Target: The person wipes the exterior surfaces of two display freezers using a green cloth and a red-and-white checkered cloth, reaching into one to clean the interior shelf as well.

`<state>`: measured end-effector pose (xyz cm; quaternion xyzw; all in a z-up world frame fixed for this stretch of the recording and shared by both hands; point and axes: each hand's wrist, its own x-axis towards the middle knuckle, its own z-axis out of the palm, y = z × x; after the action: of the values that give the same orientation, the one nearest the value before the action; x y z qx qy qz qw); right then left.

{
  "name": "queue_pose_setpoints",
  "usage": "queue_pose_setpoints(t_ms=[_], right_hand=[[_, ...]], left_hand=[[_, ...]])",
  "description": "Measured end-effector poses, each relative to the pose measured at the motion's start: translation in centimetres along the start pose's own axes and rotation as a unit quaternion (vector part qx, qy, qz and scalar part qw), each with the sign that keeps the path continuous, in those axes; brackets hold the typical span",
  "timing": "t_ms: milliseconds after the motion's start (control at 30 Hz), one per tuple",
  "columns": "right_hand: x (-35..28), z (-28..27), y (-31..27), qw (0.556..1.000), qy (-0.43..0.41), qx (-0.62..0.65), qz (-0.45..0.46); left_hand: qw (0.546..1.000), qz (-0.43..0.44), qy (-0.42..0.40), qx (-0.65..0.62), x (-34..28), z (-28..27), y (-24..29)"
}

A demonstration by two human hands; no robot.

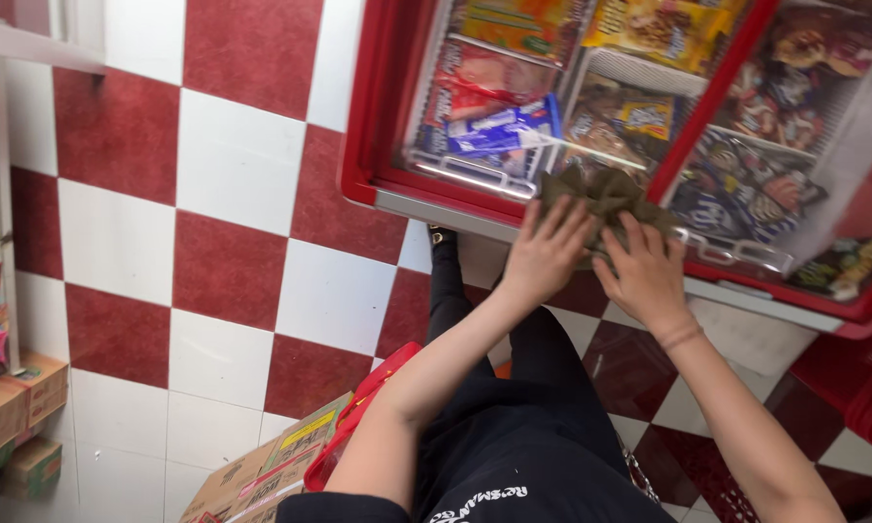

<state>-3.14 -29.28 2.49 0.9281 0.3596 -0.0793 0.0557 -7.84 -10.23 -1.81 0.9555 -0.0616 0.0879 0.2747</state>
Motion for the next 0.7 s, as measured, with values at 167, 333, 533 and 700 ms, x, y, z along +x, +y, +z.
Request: queue_pose_setpoints(t_ms=[167,333,533,700], right_hand=[[-2.2,1.8,-0.1,0.999,0.036,-0.004,0.021],[1.3,3.4,-5.8,0.994,0.099,0.04,0.013],[4.8,3.0,-10.4,0.984,0.167,0.067,-0.02],[-0.1,5.7,-4.2,0.983,0.154,-0.07,-0.075]], left_hand=[[0.993,0.104,0.001,0.064,-1.2,1.1,-0.2],[0.99,0.111,0.022,0.079,-3.6,-1.0,-6.2],[0.994,0.048,0.029,0.095,-5.4,-5.5,-9.6],[0.995,0.033,0.01,0.096,-4.4,-0.7,-3.8]])
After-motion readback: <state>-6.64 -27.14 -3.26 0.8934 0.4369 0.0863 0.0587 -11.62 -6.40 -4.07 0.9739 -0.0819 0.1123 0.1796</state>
